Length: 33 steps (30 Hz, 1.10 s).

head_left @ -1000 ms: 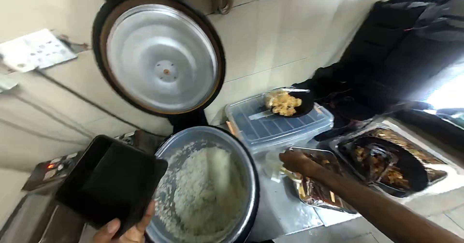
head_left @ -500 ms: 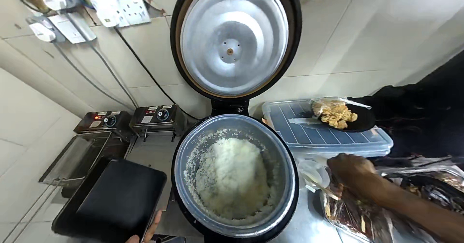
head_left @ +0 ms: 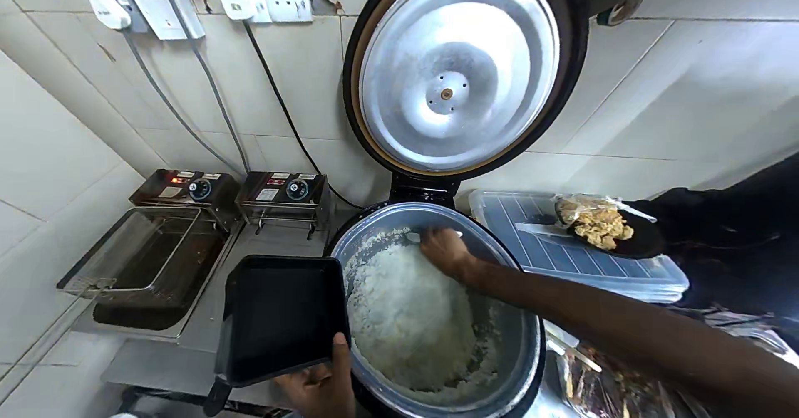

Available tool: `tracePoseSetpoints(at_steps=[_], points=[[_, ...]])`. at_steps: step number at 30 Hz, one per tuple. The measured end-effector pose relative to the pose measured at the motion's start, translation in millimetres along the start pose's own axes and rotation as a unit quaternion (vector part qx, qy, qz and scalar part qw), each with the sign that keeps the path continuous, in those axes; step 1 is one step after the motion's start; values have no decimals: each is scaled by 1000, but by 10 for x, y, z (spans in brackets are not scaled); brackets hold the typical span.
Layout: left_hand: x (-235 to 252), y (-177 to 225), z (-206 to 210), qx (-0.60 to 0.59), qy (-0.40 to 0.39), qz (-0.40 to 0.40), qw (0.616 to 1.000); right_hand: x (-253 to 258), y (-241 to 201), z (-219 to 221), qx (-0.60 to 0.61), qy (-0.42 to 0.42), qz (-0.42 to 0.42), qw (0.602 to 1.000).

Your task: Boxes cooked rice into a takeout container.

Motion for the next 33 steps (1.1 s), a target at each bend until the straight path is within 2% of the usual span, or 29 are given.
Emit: tracePoseSetpoints(at_steps=[2,5,9,11,14,16,20,24,29,30,31,33], points=[[-46,-43,59,7,1,-23,1000,243,-132,171,-4,-16,-44,999],[-88,-111,114,7,4,-13,1000,375,-171,235,26,-24,-89,995],[-111,-95,83,8,21,-1,1000,269,-21,333,37,-132,-64,988],[-106,-105,79,3,21,9,1000,50,-95,434,52,-172,-82,980],[-93,-112,77,6,18,16,1000,-622,-716,750,142,-267,-160,940],[-97,-122,76,9,14,10,1000,-863,-939,801,155,-315,-149,924],[-111,-99,107,12,5,12,1000,-932,-1006,835,218,-347,-137,902],[-138,-85,125,21,-1,20,1000,-946,-1341,860,304,-360,-132,872],[-118,-99,101,16,6,22,1000,-896,-1374,915,449,-370,-105,806],[-115,-91,104,16,7,24,1000,-877,-1357,876,452,-363,-106,808],[-114,-85,102,18,8,25,999,-834,-1337,765,423,-340,-122,831],[-111,-88,91,28,10,28,999,-697,-1272,450,316,-267,-143,899]])
Point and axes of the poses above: each hand's wrist, its own x-axis towards the middle knuckle, its own z-axis out of the palm, y = z × x, the point moved 10 cm from there along x, towards the middle knuckle, and after that the axes turned 1 degree about -x, right-handed, at the moved point
